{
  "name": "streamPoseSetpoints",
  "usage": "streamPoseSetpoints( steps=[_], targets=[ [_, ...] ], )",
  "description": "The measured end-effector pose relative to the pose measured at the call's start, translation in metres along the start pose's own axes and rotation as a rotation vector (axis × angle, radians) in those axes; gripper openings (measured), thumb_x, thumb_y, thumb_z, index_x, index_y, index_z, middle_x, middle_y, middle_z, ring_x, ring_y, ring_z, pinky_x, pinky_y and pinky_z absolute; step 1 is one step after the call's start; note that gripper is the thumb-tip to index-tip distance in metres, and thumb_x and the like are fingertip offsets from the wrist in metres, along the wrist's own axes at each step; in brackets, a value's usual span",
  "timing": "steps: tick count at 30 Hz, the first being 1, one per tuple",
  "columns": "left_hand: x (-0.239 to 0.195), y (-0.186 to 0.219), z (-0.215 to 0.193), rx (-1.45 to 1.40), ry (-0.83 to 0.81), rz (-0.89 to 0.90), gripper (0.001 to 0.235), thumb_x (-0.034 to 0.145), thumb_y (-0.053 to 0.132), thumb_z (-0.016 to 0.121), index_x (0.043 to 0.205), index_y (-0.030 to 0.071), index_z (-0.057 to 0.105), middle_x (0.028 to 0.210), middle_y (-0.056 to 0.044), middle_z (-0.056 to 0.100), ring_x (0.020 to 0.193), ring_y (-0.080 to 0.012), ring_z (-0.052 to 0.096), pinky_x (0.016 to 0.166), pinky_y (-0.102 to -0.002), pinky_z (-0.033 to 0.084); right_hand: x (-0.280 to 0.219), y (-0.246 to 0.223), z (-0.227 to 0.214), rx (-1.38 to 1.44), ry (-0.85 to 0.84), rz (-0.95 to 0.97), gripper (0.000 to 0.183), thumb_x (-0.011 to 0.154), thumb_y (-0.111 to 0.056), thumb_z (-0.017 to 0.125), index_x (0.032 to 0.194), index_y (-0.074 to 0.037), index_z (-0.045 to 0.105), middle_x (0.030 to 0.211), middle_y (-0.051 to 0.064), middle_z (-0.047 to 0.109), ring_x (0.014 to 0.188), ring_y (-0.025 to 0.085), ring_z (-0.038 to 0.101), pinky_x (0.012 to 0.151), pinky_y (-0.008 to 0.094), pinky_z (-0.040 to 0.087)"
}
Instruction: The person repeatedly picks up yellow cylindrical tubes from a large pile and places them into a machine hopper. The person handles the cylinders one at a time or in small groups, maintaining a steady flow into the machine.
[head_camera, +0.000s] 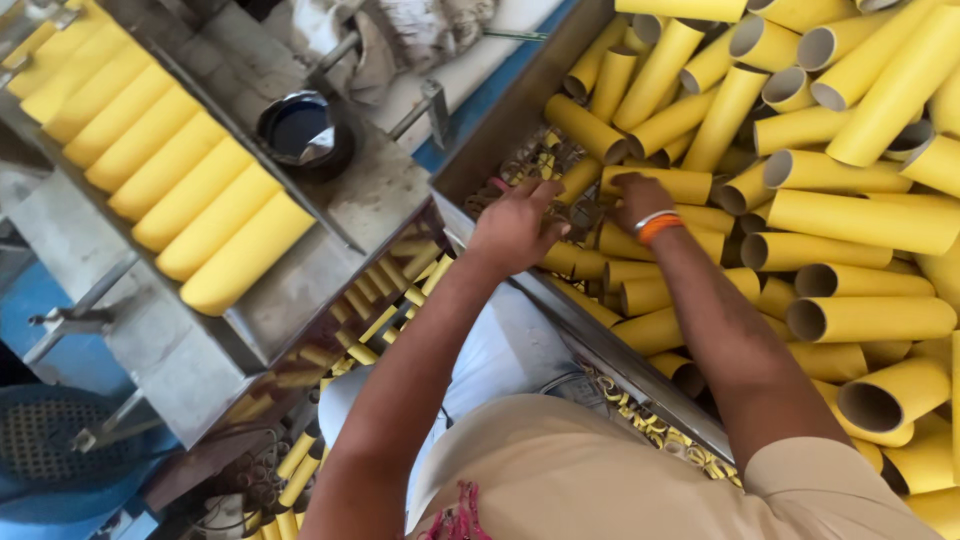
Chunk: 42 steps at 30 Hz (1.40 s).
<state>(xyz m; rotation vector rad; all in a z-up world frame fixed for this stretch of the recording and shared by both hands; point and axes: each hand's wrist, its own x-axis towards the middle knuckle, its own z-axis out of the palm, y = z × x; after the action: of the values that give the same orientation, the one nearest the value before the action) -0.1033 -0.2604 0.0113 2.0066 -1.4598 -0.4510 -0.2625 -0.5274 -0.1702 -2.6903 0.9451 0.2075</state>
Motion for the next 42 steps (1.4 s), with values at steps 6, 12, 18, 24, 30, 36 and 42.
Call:
streamPoseSetpoints(
  steps=[6,12,18,24,30,36,42],
  targets=[
    [0.025,-0.006,0.025,0.166,-0.156,-0.239,0.05,0.086,0.038,0.074,0.128,0.015,0.062,0.127,-0.015,0.065,0.111,-0.0375,0.066,0.09,-0.049,0.055,0.037,-0.049,0.033,-0.522,-0.396,-0.047,0.041,0.095,-0.052,0.069,0.112,-0.016,0.079,0.114,0.01,0.076,0.102,0.03,0.068,0.084,0.043,0.052],
    [0.032,-0.017,0.033,0.2,-0.264,-0.355,0.059,0.08,0.038,0.078,0.133,0.019,0.06,0.128,-0.013,0.065,0.113,-0.0349,0.067,0.092,-0.047,0.055,0.056,-0.06,0.047,-0.716,-0.807,0.172,0.032,0.089,-0.032,0.08,0.119,-0.021,0.073,0.116,0.003,0.077,0.097,0.024,0.077,0.071,0.041,0.058],
    [0.037,-0.018,0.03,0.229,-0.29,-0.332,0.055,0.084,0.041,0.077,0.133,0.021,0.061,0.13,-0.014,0.063,0.117,-0.0356,0.064,0.094,-0.049,0.054,0.011,-0.055,-0.069,-0.606,-0.34,-0.22,0.025,0.088,-0.026,0.075,0.111,-0.019,0.083,0.113,0.007,0.078,0.104,0.029,0.073,0.085,0.041,0.059],
    [0.014,-0.002,-0.003,-0.187,0.161,-0.105,0.067,0.087,0.049,0.073,0.14,0.012,0.054,0.138,-0.016,0.057,0.118,-0.0368,0.062,0.093,-0.048,0.053,-0.048,-0.072,-0.231,0.12,0.157,-0.324,0.019,0.096,-0.013,0.072,0.115,-0.016,0.078,0.102,0.013,0.078,0.085,0.026,0.074,0.082,0.039,0.057],
    [-0.049,0.004,-0.07,-0.035,0.655,0.181,0.079,0.086,0.056,0.079,0.142,0.008,0.051,0.149,-0.019,0.047,0.138,-0.0401,0.047,0.118,-0.055,0.037,-0.076,-0.143,-0.258,0.901,0.331,-0.551,0.018,0.107,0.003,0.064,0.124,0.001,0.071,0.115,0.007,0.075,0.101,0.011,0.069,0.091,0.025,0.056],
    [-0.12,-0.011,-0.1,0.397,0.701,-0.041,0.081,0.074,0.052,0.085,0.138,0.013,0.054,0.15,-0.017,0.046,0.143,-0.0397,0.041,0.123,-0.063,0.024,-0.044,-0.264,-0.174,1.361,0.004,-0.597,0.016,0.103,-0.001,0.068,0.119,0.002,0.071,0.107,0.004,0.075,0.093,0.01,0.069,0.085,0.026,0.056],
    [-0.18,-0.073,-0.118,0.543,0.693,-0.332,0.078,0.063,0.038,0.089,0.129,0.012,0.057,0.142,-0.018,0.051,0.137,-0.0386,0.046,0.119,-0.059,0.028,-0.023,-0.371,-0.103,1.245,-0.113,-0.688,0.022,0.101,-0.002,0.065,0.122,0.0,0.068,0.109,0.006,0.075,0.096,0.011,0.07,0.085,0.025,0.056]
  ],
)
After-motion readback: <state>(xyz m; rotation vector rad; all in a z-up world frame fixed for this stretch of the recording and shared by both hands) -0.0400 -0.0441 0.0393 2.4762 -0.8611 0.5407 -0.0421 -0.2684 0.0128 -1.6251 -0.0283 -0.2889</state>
